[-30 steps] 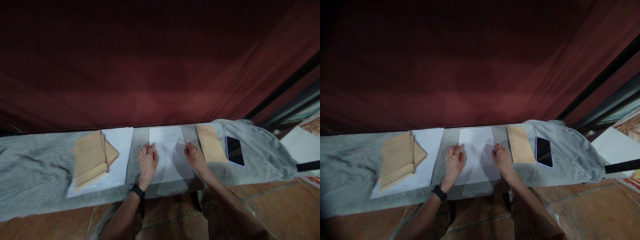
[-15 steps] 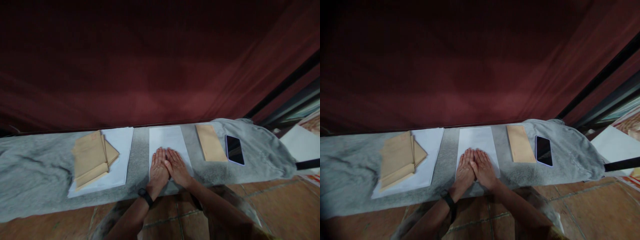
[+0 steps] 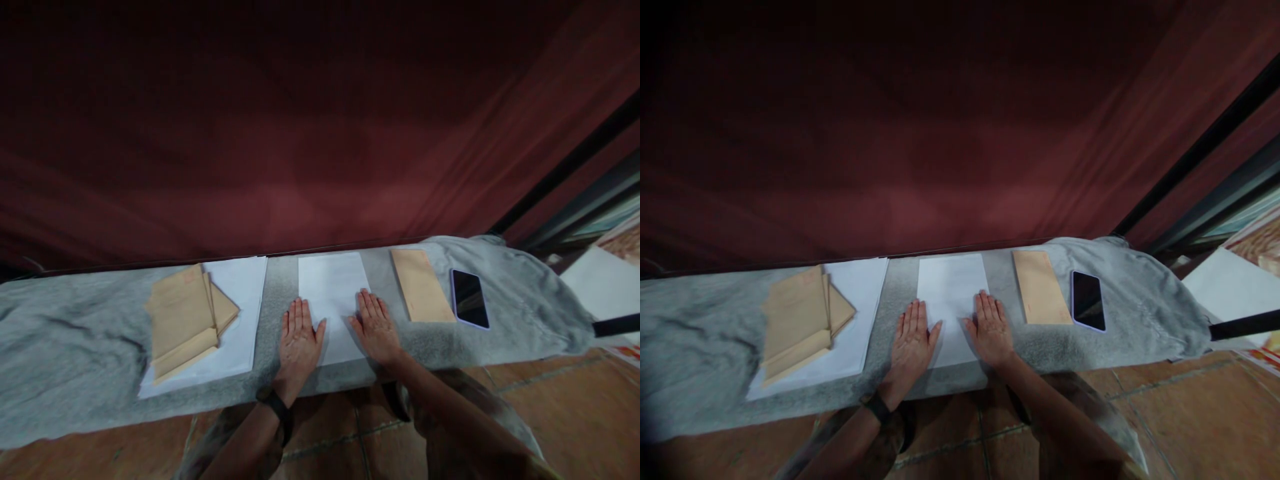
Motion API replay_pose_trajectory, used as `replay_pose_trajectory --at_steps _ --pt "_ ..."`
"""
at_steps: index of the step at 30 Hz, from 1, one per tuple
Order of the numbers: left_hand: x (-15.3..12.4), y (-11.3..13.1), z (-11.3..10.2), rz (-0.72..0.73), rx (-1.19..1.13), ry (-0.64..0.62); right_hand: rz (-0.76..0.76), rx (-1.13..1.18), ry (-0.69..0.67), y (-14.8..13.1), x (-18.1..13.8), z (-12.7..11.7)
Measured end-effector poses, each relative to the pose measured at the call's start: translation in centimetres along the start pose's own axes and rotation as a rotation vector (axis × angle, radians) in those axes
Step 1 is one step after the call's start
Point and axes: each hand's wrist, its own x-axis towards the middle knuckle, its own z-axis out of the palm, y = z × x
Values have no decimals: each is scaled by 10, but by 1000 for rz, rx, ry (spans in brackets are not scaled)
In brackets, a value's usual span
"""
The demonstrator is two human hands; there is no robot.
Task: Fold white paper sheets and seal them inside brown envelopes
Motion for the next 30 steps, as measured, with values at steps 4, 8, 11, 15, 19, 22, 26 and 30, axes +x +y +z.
replay_pose_trajectory --at_steps 4,8,11,15,19,22,26,30 --pt "-3 -4 -5 -26 -6 2 15 0 11 10 -2 -2" --pt "-4 -11 -7 -55 -12 14 20 0 37 18 -7 1" --pt "4 -13 -7 -87 -27 31 48 26 76 20 -4 3" --pt "31 3 -1 8 -73 -10 50 117 73 12 24 1" --pt "60 33 14 139 -122 -54 -8 227 -10 -5 64 -1" --pt "73 47 27 151 -121 -79 -25 267 -70 -17 84 5" --pt "82 44 39 99 -63 -128 9 222 -103 -24 96 18" --pt "88 33 41 50 16 -131 -10 106 -72 -26 101 28"
